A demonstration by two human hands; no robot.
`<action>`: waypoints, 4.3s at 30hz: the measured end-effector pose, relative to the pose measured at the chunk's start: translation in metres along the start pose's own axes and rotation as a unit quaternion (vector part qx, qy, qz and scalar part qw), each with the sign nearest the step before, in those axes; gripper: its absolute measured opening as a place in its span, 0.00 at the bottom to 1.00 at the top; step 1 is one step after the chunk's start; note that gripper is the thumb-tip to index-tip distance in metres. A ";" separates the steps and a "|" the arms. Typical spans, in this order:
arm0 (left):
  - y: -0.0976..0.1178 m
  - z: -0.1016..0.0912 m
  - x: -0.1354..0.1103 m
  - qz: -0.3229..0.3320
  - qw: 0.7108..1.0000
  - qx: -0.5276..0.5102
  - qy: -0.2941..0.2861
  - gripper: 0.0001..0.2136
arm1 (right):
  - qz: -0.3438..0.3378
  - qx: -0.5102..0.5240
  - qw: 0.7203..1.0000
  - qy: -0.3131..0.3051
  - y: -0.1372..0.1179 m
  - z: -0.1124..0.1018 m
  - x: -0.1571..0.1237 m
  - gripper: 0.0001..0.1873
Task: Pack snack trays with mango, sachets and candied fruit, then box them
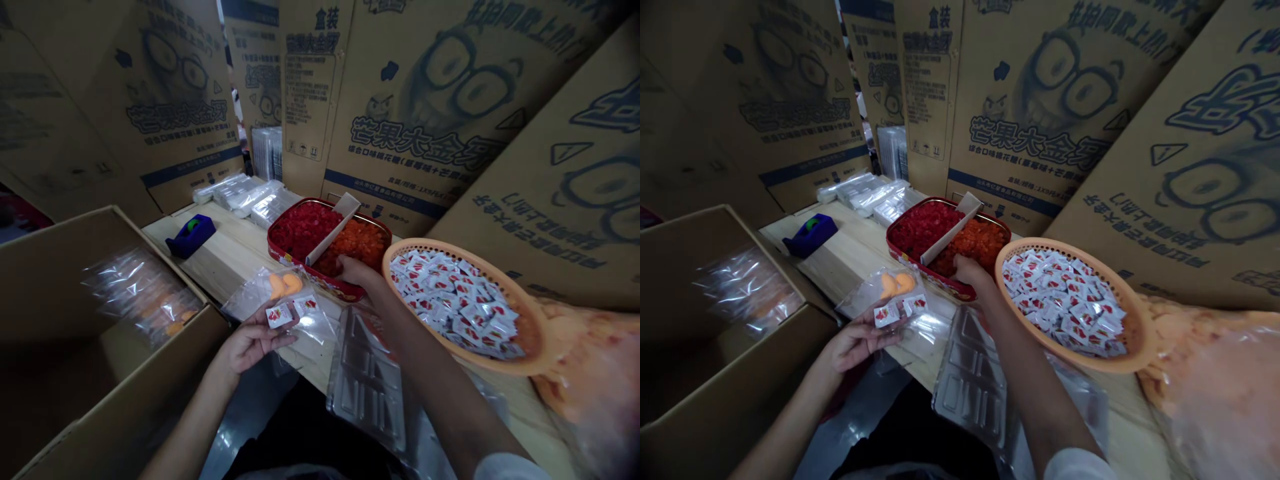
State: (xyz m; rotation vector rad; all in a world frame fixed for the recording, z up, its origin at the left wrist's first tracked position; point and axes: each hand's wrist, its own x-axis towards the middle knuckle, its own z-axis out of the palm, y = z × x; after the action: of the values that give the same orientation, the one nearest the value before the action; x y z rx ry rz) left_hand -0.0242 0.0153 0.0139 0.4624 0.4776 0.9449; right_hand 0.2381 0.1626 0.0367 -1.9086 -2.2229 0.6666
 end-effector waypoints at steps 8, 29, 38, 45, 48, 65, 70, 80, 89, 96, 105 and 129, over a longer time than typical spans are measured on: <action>0.003 -0.002 0.006 0.011 0.999 0.000 0.035 0.36 | 0.012 0.119 0.990 0.079 0.013 -0.003 -0.009 0.05; 0.000 -0.005 0.019 0.039 0.998 0.022 0.053 0.34 | -0.236 0.309 0.908 -0.158 -0.099 0.021 -0.103 0.04; 0.001 -0.009 0.016 0.048 0.998 0.007 0.027 0.34 | -0.202 0.303 0.923 -0.126 -0.080 0.005 -0.107 0.02; 0.003 -0.008 0.012 0.045 0.999 0.001 0.027 0.34 | -0.186 0.206 0.954 -0.115 -0.060 0.003 -0.105 0.02; 0.003 -0.007 0.013 0.042 0.999 -0.006 0.025 0.35 | -0.153 0.184 0.968 -0.072 -0.065 0.004 -0.105 0.07; 0.009 -0.013 0.009 0.054 0.997 -0.005 0.051 0.36 | -0.194 0.108 0.972 -0.077 -0.062 0.006 -0.078 0.08; 0.009 -0.011 0.011 0.058 0.996 -0.007 0.069 0.37 | -0.123 0.104 0.984 -0.078 -0.071 -0.005 -0.091 0.01; 0.001 -0.017 0.011 0.049 0.997 -0.023 0.055 0.36 | -0.198 0.120 0.966 0.120 -0.090 -0.014 -0.051 0.09; -0.005 -0.014 0.007 0.036 0.995 -0.039 0.083 0.38 | -0.069 -0.082 0.994 -0.011 -0.127 -0.017 0.073 0.09; -0.003 -0.014 0.002 0.033 0.994 -0.031 0.099 0.39 | -0.033 -0.102 0.992 -0.072 -0.130 0.012 0.100 0.17; -0.004 -0.012 0.001 0.031 0.994 -0.042 0.100 0.37 | -0.037 -0.050 0.993 -0.101 -0.121 0.020 0.102 0.17; 0.002 -0.009 -0.003 0.036 0.997 -0.014 0.061 0.34 | -0.149 0.062 0.977 0.140 -0.102 -0.008 0.035 0.09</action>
State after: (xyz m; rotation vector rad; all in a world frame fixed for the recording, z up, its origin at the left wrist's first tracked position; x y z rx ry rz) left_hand -0.0318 0.0154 0.0087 0.3992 0.5614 1.0516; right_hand 0.1421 0.1879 0.0803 -1.4659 -2.1652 0.4446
